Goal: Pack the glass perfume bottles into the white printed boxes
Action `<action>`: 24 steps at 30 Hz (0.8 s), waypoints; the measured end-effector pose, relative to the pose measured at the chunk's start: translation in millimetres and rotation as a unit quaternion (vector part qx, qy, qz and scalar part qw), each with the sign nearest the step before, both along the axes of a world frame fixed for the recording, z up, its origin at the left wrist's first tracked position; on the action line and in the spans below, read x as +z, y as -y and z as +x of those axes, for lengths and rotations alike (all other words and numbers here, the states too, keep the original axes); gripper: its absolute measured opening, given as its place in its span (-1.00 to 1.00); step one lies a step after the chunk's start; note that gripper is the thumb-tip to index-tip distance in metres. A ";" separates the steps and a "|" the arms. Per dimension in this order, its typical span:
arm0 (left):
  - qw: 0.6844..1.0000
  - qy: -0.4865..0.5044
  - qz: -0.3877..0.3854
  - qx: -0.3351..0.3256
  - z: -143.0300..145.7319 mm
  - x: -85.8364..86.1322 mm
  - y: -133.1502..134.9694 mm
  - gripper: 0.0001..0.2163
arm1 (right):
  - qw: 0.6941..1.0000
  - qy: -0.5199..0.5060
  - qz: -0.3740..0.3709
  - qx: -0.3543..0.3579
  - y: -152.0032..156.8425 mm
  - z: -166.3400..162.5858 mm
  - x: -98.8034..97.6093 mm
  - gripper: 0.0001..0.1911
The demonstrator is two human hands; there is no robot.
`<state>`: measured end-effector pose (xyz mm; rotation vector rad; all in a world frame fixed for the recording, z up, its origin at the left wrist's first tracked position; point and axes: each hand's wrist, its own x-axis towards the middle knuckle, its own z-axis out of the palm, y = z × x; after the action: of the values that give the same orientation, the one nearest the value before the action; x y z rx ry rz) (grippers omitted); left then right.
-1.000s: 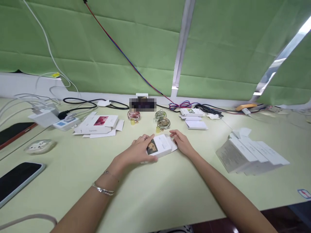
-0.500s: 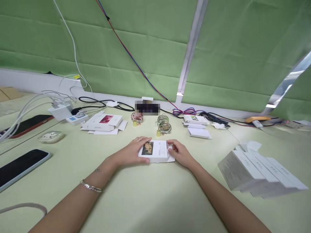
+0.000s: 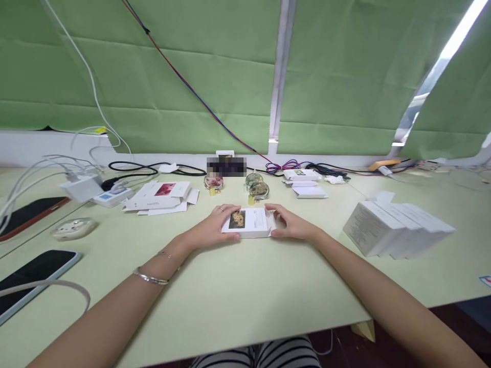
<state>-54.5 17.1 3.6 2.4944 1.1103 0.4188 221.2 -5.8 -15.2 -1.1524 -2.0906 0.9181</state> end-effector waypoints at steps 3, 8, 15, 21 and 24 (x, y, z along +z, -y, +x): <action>1.000 -0.001 0.004 0.005 -2.4 -1.7 2.8 -0.27 | 1.000 -0.017 -0.009 -0.007 -0.9 0.9 -2.8 -0.12; 1.000 0.002 0.009 0.009 -1.7 -3.4 3.6 -0.28 | 0.996 -0.082 -0.024 0.006 -7.8 1.0 -13.2 -0.08; 1.000 0.024 -0.007 0.012 2.0 -7.0 3.3 -0.29 | 0.998 -0.066 0.006 0.013 -5.7 -3.5 -10.1 -0.34; 1.000 0.023 -0.008 0.014 3.2 -11.4 -0.2 -0.28 | 0.997 -0.069 0.007 0.015 -4.1 -1.6 -5.8 -0.47; 1.000 0.020 -0.008 0.016 3.8 -11.0 0.0 -0.29 | 0.998 -0.058 0.008 0.013 -4.0 0.1 -5.4 -0.49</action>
<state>-50.7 17.1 -7.4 2.4463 1.1348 0.4634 221.4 -1.8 -20.5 -1.0410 -2.0209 0.9549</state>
